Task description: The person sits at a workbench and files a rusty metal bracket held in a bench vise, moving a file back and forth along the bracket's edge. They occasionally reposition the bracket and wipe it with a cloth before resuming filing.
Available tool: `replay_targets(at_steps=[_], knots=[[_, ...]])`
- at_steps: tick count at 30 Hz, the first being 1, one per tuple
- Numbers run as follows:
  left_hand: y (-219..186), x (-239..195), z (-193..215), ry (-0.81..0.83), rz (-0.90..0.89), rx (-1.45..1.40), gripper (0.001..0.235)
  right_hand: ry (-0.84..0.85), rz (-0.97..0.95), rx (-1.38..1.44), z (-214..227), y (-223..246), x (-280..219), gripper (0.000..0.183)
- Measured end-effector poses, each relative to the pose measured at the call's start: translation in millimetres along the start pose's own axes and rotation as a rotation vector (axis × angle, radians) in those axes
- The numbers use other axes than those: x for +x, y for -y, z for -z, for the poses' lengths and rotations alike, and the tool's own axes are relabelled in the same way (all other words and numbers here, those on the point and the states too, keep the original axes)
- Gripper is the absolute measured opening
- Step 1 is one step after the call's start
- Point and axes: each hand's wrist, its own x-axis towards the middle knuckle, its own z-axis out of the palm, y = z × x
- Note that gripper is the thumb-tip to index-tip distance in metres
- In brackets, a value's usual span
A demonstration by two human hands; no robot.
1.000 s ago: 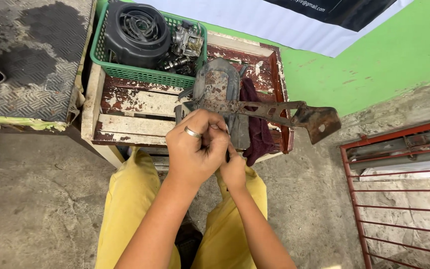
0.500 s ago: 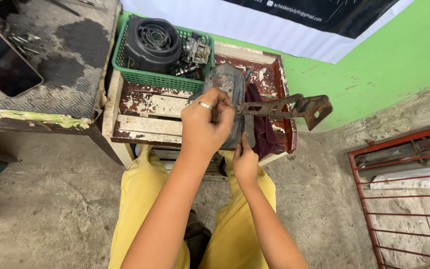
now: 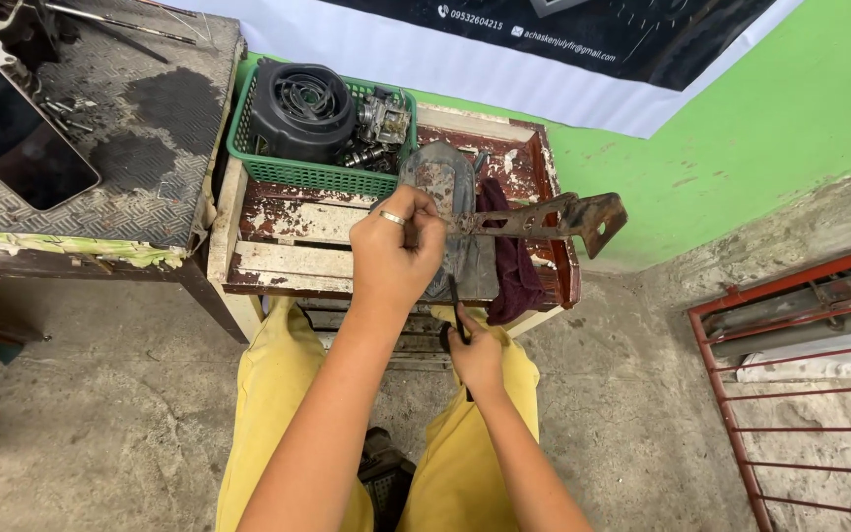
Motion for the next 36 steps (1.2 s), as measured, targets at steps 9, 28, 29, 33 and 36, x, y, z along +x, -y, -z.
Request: replay_targets(at_steps=[9,28,29,33,36], knots=[[-11.5,-6.2,2.1,-0.021,-0.012,0.051,0.017,0.01,-0.052,0.415,-4.5,11.0,-26.3,0.052],[-16.4,-8.6,5.1,-0.025,-0.03,0.041,0.018,-0.062,-0.342,0.827,-5.5,68.8,-44.8,0.048],[-15.3,-8.3,4.7,-0.027,-0.028,0.024,0.018,-0.055,-0.329,0.823,-3.7,72.1,-46.0,0.046],[-11.0,-5.4,5.3,-0.019,-0.058,0.047,0.017,-0.062,-0.289,0.755,-12.6,51.7,-47.2,0.042],[-8.0,-7.9,6.1,-0.027,-0.041,0.022,0.017,-0.044,-0.322,0.784,2.1,70.7,-50.0,0.05]])
